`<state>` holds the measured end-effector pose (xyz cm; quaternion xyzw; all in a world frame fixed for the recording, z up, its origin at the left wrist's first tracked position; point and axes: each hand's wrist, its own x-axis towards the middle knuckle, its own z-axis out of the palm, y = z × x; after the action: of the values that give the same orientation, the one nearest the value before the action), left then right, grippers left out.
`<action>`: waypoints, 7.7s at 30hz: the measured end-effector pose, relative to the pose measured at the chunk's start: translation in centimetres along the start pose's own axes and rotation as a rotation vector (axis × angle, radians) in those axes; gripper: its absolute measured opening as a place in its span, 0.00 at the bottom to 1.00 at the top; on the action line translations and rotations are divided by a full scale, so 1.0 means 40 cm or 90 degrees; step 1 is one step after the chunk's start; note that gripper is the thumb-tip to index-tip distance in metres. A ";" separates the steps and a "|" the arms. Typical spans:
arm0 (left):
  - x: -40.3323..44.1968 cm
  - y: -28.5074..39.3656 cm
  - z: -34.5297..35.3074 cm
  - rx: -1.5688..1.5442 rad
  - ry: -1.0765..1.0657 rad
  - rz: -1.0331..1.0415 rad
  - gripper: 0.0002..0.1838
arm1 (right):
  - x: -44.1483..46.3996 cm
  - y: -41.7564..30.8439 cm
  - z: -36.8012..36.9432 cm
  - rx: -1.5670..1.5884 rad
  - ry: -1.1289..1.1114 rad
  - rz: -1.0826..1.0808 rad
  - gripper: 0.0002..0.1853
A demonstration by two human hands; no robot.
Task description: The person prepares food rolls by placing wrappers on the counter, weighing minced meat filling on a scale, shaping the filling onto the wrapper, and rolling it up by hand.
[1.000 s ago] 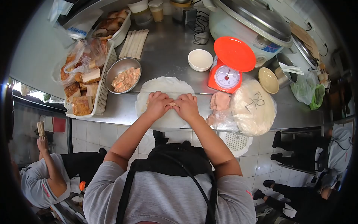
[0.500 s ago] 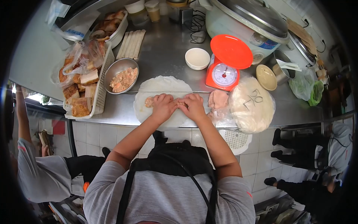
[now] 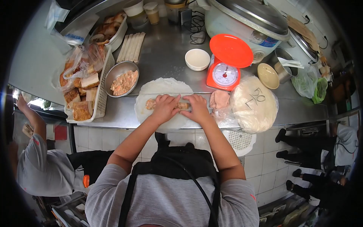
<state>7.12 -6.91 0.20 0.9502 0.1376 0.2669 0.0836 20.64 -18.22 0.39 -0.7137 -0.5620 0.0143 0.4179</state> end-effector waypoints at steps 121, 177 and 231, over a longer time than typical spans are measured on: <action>-0.183 -0.297 -0.163 -0.114 -0.034 -0.242 0.13 | 0.121 -0.183 0.227 -0.244 -0.160 -0.071 0.09; 0.057 -0.272 -0.025 -0.059 -0.255 -0.155 0.17 | 0.119 -0.121 0.161 -0.062 -0.220 -0.054 0.09; -0.287 -0.878 -1.477 -0.346 0.574 -0.655 0.39 | 0.137 -0.147 0.220 -0.111 -0.290 0.149 0.16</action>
<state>-41.22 27.91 36.33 0.5090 0.5159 0.5836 0.3662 13.69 -8.54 0.70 -0.7857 -0.5540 0.1742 0.2134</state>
